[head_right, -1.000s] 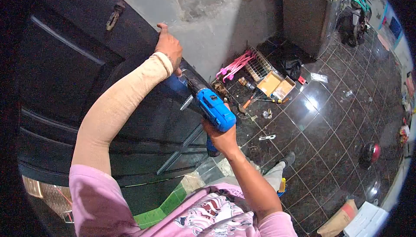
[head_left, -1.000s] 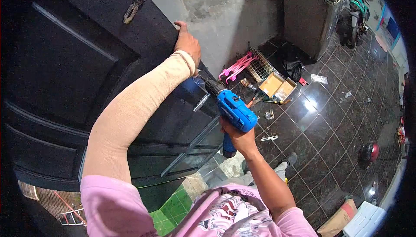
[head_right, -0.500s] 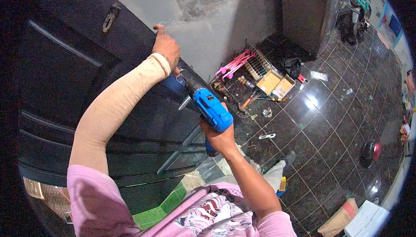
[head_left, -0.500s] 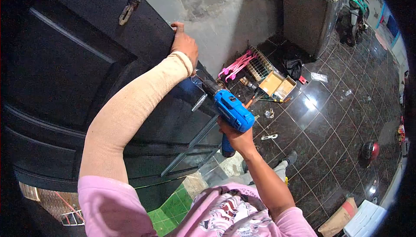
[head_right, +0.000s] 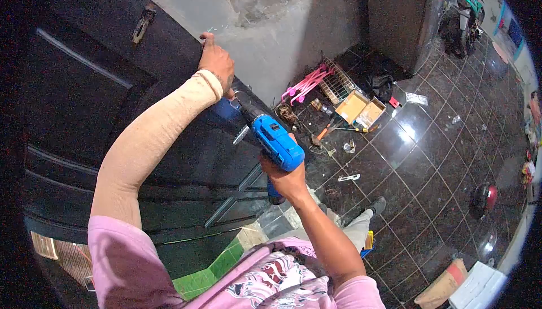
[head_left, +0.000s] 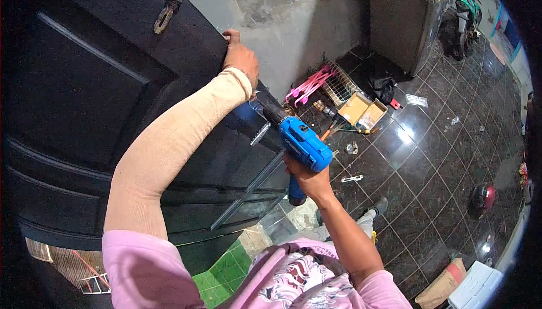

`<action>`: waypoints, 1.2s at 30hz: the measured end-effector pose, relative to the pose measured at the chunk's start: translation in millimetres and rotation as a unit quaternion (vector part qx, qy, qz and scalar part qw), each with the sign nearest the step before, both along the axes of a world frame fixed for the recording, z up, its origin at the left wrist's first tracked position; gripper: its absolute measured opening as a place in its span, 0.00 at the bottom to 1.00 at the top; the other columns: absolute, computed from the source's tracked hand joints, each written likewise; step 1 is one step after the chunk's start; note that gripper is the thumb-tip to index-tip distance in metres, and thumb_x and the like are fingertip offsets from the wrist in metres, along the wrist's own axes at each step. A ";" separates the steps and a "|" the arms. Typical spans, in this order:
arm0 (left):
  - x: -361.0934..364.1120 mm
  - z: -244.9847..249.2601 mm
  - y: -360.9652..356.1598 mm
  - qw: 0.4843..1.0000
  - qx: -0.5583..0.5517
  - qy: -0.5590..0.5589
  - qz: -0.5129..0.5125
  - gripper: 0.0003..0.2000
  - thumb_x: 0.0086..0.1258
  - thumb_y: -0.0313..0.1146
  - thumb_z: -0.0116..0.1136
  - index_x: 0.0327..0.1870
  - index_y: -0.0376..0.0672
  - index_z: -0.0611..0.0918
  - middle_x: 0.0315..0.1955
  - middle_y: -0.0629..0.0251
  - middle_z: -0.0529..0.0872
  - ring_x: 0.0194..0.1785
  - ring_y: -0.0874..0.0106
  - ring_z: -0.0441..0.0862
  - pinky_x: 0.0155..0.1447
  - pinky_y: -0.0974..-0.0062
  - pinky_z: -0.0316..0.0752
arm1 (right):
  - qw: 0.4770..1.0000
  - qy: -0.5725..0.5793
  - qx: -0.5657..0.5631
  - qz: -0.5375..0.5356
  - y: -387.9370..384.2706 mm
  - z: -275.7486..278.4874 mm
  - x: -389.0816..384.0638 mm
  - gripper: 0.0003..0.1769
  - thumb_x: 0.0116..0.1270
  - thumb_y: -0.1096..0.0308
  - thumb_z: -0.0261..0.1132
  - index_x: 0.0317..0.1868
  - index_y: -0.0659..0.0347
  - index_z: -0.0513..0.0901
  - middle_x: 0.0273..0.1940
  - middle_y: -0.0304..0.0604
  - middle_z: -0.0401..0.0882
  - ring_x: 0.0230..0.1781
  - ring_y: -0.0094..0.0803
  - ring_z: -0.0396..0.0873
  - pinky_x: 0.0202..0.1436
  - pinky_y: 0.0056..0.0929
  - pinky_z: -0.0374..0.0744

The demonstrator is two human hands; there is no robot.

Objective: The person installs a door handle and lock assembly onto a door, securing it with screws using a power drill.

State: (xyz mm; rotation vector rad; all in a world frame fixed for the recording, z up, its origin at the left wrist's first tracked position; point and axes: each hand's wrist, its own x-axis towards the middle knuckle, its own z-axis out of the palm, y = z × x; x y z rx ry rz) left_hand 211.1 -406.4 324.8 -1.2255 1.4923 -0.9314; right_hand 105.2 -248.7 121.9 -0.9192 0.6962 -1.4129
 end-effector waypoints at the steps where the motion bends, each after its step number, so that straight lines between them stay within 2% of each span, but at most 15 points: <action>1: -0.5 0.4 0.7 1.000 0.004 0.002 0.002 0.39 0.46 0.72 0.67 0.51 0.47 0.88 0.45 0.57 0.88 0.54 0.58 0.83 0.65 0.39 0.50 | 1.000 0.004 0.003 0.004 0.3 -0.6 -0.4 0.20 0.56 0.76 0.73 0.48 0.60 0.76 0.38 0.35 0.78 0.38 0.24 0.76 0.46 0.26 0.76; 17: -1.3 -0.7 0.1 1.000 -0.007 -0.004 -0.007 0.39 0.48 0.72 0.66 0.51 0.47 0.88 0.44 0.58 0.89 0.52 0.57 0.83 0.65 0.40 0.51 | 0.998 0.045 -0.033 -0.019 -3.3 6.4 -3.9 0.18 0.56 0.76 0.73 0.44 0.60 0.75 0.35 0.38 0.78 0.36 0.27 0.76 0.45 0.28 0.76; 20: -1.4 -1.0 -0.9 1.000 -0.007 -0.003 -0.007 0.39 0.48 0.72 0.66 0.51 0.47 0.88 0.45 0.57 0.89 0.53 0.56 0.83 0.65 0.40 0.51 | 0.976 0.162 -0.113 -0.089 -5.0 13.1 -10.0 0.17 0.56 0.76 0.73 0.43 0.60 0.75 0.33 0.40 0.78 0.33 0.29 0.76 0.43 0.28 0.76; 23: -1.5 -1.1 1.4 1.000 0.005 -0.001 0.006 0.38 0.47 0.72 0.66 0.50 0.47 0.88 0.45 0.57 0.88 0.53 0.57 0.82 0.65 0.40 0.51 | 0.991 0.113 -0.061 -0.032 -10.9 6.8 -10.8 0.18 0.55 0.75 0.73 0.43 0.60 0.74 0.31 0.45 0.79 0.32 0.39 0.81 0.42 0.31 0.77; 26: -4.8 2.2 1.8 1.000 0.007 -0.006 0.006 0.38 0.47 0.72 0.67 0.50 0.47 0.88 0.45 0.58 0.88 0.54 0.58 0.82 0.65 0.40 0.51 | 0.961 0.235 -0.114 -0.089 -7.7 29.1 -20.3 0.18 0.55 0.74 0.73 0.42 0.60 0.73 0.31 0.50 0.80 0.37 0.53 0.85 0.41 0.34 0.79; 29: -1.4 -0.9 -1.6 1.000 0.007 -0.001 0.004 0.37 0.46 0.71 0.67 0.49 0.48 0.89 0.44 0.59 0.88 0.54 0.59 0.82 0.65 0.40 0.51 | 0.965 0.230 -0.107 -0.065 -11.7 25.0 -20.7 0.19 0.54 0.74 0.73 0.42 0.59 0.72 0.31 0.53 0.80 0.42 0.59 0.82 0.40 0.38 0.80; 32: -0.7 -1.8 -2.7 1.000 0.009 0.002 0.009 0.36 0.46 0.71 0.68 0.48 0.49 0.89 0.43 0.59 0.88 0.52 0.60 0.82 0.65 0.41 0.51 | 0.961 0.270 -0.045 -0.023 -11.9 24.3 -20.5 0.17 0.54 0.75 0.72 0.43 0.60 0.76 0.34 0.44 0.76 0.33 0.42 0.79 0.41 0.33 0.77; 35: -2.2 0.5 -0.5 1.000 0.011 0.002 0.009 0.35 0.46 0.71 0.68 0.47 0.49 0.89 0.41 0.60 0.88 0.51 0.61 0.82 0.64 0.42 0.52 | 0.960 0.252 -0.109 -0.054 -17.8 21.5 -23.1 0.18 0.54 0.74 0.73 0.42 0.60 0.75 0.31 0.46 0.78 0.32 0.46 0.82 0.40 0.34 0.78; 36: -2.8 0.6 0.1 1.000 0.012 0.001 0.008 0.35 0.46 0.70 0.68 0.47 0.50 0.89 0.41 0.61 0.89 0.51 0.61 0.82 0.64 0.42 0.52 | 0.959 0.260 -0.103 -0.049 -17.5 22.2 -23.7 0.19 0.53 0.74 0.73 0.42 0.59 0.73 0.31 0.50 0.79 0.35 0.51 0.82 0.39 0.37 0.79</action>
